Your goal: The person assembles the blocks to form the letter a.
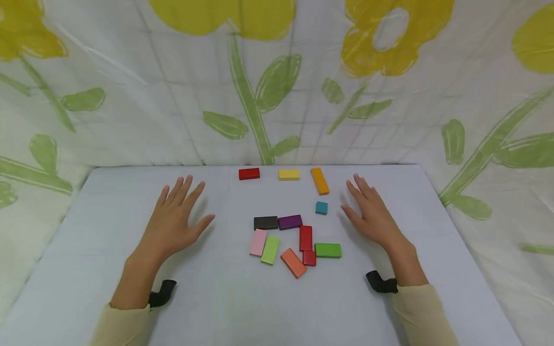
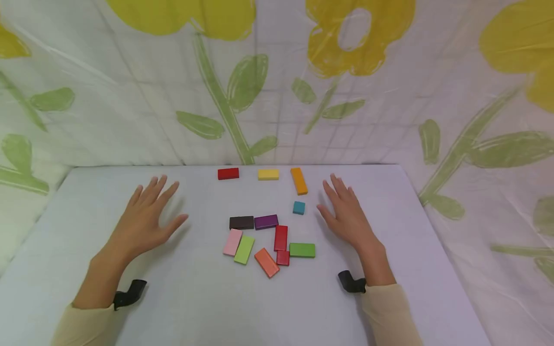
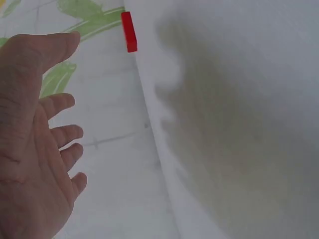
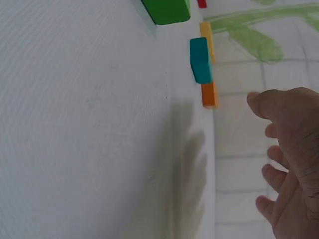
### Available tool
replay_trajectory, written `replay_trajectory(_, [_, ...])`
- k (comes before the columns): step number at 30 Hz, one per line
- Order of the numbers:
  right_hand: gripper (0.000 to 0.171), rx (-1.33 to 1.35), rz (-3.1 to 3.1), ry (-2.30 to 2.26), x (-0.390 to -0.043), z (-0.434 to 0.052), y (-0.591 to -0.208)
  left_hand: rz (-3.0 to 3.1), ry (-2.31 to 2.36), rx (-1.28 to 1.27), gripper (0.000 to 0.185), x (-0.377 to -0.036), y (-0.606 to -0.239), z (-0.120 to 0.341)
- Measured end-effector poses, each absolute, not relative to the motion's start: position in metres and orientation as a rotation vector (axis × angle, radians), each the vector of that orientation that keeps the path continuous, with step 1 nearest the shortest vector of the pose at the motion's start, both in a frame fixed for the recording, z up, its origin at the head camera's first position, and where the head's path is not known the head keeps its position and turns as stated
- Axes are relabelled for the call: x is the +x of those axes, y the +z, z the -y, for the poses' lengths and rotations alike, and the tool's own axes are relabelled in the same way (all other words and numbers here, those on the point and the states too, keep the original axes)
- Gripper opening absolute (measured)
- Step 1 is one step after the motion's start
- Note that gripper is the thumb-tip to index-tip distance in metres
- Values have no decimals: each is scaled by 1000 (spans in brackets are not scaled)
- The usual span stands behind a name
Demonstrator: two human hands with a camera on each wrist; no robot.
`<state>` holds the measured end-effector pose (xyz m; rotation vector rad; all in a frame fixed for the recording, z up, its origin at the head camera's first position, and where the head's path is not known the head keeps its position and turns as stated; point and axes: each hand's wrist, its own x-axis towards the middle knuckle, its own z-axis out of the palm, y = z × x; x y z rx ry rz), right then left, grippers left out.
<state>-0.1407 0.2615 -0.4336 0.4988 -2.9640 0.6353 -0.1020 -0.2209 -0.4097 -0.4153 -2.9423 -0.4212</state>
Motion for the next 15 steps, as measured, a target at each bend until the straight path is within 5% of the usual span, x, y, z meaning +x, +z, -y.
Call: replay_trajectory(15, [62, 645, 3099, 649, -158, -228, -421, 2900, -476, -509, 62, -122, -409, 198])
